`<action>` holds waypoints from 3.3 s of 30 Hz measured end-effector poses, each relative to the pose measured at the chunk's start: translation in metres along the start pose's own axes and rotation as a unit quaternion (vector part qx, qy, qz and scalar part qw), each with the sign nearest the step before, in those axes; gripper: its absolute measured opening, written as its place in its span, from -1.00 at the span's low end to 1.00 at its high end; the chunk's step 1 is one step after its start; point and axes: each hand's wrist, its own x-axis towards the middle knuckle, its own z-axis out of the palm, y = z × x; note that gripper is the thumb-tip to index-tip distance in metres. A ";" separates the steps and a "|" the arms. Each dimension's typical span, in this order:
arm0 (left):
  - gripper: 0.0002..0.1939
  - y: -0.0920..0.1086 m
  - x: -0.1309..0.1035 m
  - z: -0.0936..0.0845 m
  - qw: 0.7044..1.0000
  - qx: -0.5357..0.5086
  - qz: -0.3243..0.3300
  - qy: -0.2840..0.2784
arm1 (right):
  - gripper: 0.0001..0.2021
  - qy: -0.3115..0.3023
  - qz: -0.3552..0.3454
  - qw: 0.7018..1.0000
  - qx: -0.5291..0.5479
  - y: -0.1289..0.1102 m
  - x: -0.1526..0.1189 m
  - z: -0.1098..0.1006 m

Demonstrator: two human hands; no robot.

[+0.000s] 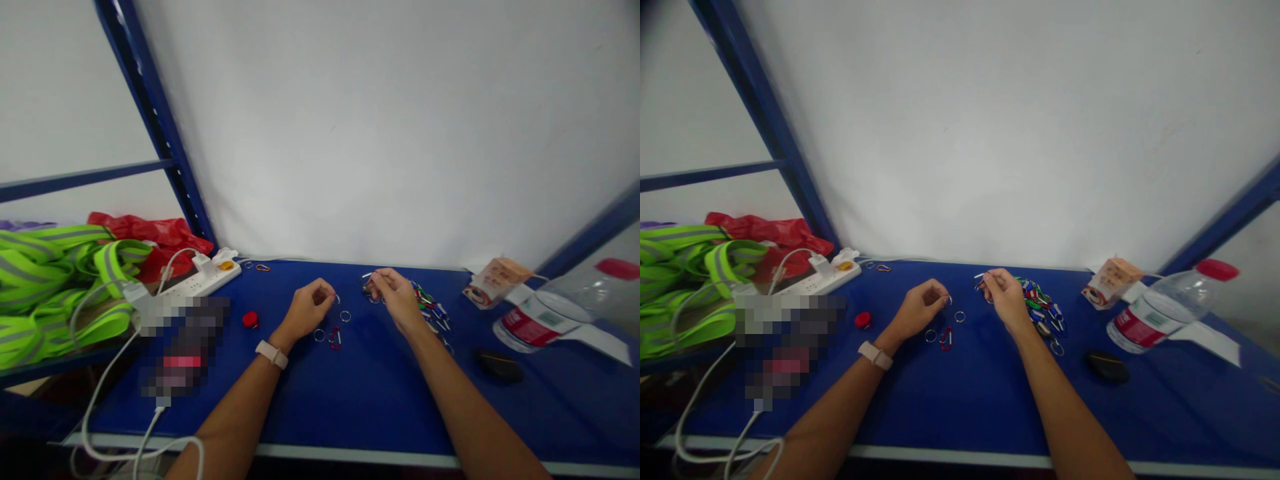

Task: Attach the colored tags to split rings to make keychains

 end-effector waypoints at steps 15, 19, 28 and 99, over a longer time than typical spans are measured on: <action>-0.87 0.005 -0.002 -0.006 0.979 0.198 0.049 -0.012 | -0.58 -0.048 0.008 0.999 -0.023 0.004 -0.003 0.007; -0.79 -0.002 -0.003 -0.008 0.964 0.264 0.017 0.037 | -0.61 -0.054 0.008 0.998 -0.032 0.007 -0.003 0.007; -0.72 -0.016 -0.002 -0.008 0.950 0.311 -0.020 0.031 | -0.66 -0.100 -0.005 0.993 -0.067 0.005 -0.010 0.015; -0.71 0.017 -0.007 0.001 0.997 0.004 -0.012 -0.080 | -0.74 -0.080 -0.083 0.993 -0.032 -0.010 -0.029 0.034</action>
